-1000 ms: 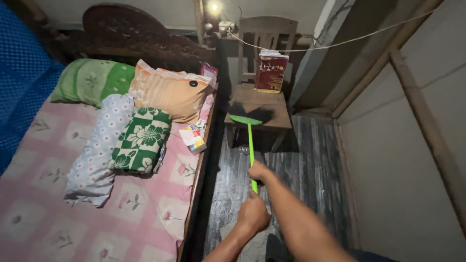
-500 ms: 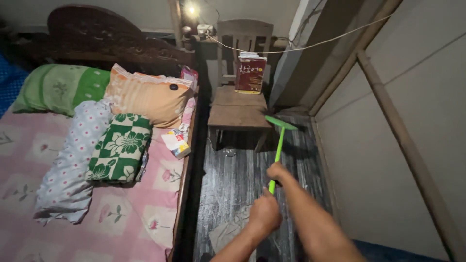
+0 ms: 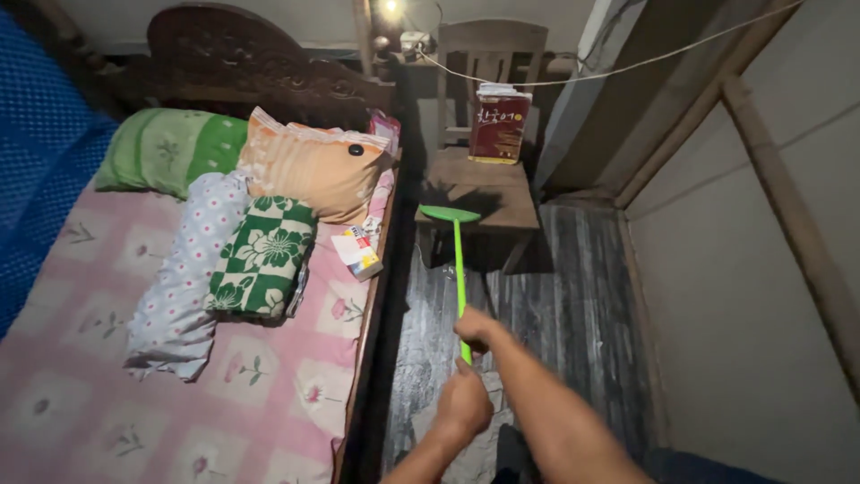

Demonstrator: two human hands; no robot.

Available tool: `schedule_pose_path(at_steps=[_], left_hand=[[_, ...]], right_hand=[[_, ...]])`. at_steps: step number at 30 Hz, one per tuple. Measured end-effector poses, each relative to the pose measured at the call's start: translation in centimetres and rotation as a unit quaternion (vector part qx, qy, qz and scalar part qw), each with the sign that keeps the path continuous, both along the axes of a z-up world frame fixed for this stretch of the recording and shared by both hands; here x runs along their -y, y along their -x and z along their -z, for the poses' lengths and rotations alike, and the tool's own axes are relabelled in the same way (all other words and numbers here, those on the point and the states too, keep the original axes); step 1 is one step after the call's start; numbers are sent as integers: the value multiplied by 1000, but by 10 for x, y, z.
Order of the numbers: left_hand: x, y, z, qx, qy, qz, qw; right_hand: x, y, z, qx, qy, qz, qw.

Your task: The recorder is repairing or modifying a pull-string switch for a light bulb in a bedroom.

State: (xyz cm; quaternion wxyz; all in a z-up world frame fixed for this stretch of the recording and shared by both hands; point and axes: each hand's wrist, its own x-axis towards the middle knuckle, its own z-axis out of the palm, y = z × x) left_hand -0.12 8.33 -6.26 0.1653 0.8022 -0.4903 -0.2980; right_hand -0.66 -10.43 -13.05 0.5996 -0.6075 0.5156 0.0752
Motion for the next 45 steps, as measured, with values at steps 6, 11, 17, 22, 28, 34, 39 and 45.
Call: schedule_pose_path(at_steps=[6,11,17,22,28,34,39,45], left_hand=[[-4,51,-40,-37,-53,90,994],[16,68,-30,-60,0,92,994],[27,39,-87,-37,14,125,991],[29,24,-91,-21,5,84,996],[33,8,-48,-46,-48,-14,998],[46,13,-64,-46,-37,20,998],[59,15,-57,-97,-9,99,990],[70,34,-68,-76,2,121,990]], right_hand=[[8,42,-1,-81,66,43,994],[38,90,-3,-168,142,85,972],[103,99,96,-209,248,121,938],[76,33,87,-56,165,100,980],[29,-4,81,-34,130,-44,990],[56,55,136,-90,242,-167,952],[59,96,50,-141,216,-1,966],[83,128,75,-185,185,195,945]])
